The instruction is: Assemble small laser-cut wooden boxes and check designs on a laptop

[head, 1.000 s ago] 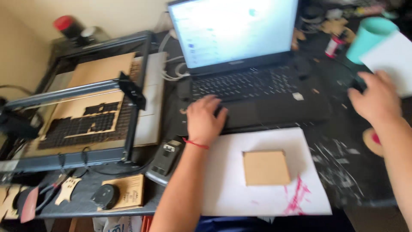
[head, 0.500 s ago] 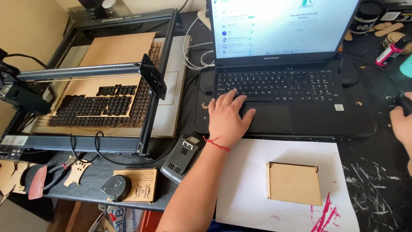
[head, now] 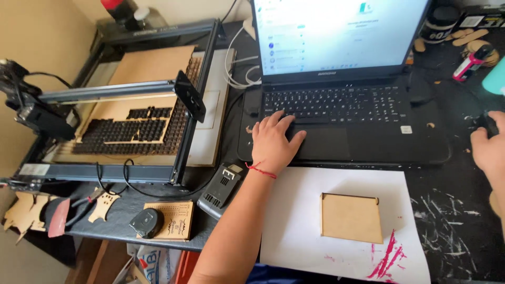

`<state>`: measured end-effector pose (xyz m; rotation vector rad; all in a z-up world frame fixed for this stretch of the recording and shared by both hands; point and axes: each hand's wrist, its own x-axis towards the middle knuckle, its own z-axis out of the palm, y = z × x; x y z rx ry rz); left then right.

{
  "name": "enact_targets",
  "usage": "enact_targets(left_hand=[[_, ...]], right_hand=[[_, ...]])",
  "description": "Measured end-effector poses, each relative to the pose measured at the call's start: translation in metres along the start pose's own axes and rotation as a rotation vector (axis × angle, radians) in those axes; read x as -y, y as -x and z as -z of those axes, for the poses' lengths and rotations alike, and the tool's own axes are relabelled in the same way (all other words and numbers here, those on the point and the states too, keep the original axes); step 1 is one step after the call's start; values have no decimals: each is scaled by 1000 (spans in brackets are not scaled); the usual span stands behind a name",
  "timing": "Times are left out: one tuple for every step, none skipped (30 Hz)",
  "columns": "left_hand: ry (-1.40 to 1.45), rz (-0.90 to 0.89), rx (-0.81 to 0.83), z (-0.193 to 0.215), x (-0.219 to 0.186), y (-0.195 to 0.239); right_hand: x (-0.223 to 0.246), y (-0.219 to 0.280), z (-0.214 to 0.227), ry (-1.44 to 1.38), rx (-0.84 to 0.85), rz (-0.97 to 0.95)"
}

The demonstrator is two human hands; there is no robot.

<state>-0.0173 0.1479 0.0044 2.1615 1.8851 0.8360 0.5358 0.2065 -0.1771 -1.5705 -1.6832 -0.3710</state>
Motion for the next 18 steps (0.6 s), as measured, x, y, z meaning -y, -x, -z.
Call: enact_targets(left_hand=[[2, 45, 50, 2, -1, -2], [-1, 38, 46, 2, -2, -11], [-25, 52, 45, 2, -2, -15], [-49, 66, 44, 0, -2, -20], [-50, 66, 48, -3, 0, -25], [-58, 81, 19, -6, 1, -30], [-65, 91, -12, -10, 2, -37], [-64, 88, -9, -11, 3, -40], [-69, 75, -29, -12, 4, -43], [-74, 62, -49, -14, 4, -47], [-69, 54, -45, -16, 6, -49], [-92, 35, -96, -18, 9, -50], [-113, 17, -145, -21, 11, -51], [-107, 12, -138, -22, 10, -51], [-94, 3, -112, -22, 11, -50], [-81, -6, -86, -21, 13, -48], [-77, -2, -80, -20, 11, -48], [-79, -19, -76, -18, 10, -48]], right_hand=[[11, -2, 8, 72, 22, -13], [31, -11, 20, 71, 14, -15], [51, -16, 34, 88, 8, 56], [70, -21, 47, 106, 2, 128], [72, -21, 47, 106, 5, 125], [73, -21, 46, 101, 4, 104], [74, -23, 46, 100, 0, 83], [72, -21, 46, 102, 0, 79], [69, -21, 46, 147, -9, 63], [66, -21, 45, 192, -18, 47], [70, -22, 50, 200, -20, 42], [73, -23, 54, 247, -10, 37], [77, -23, 59, 295, 3, 32], [78, -23, 63, 304, 4, 27], [82, -23, 64, 327, 20, -7], [86, -23, 66, 350, 35, -39], [92, -25, 70, 353, 43, -38], [98, -26, 74, 354, 45, -42]])
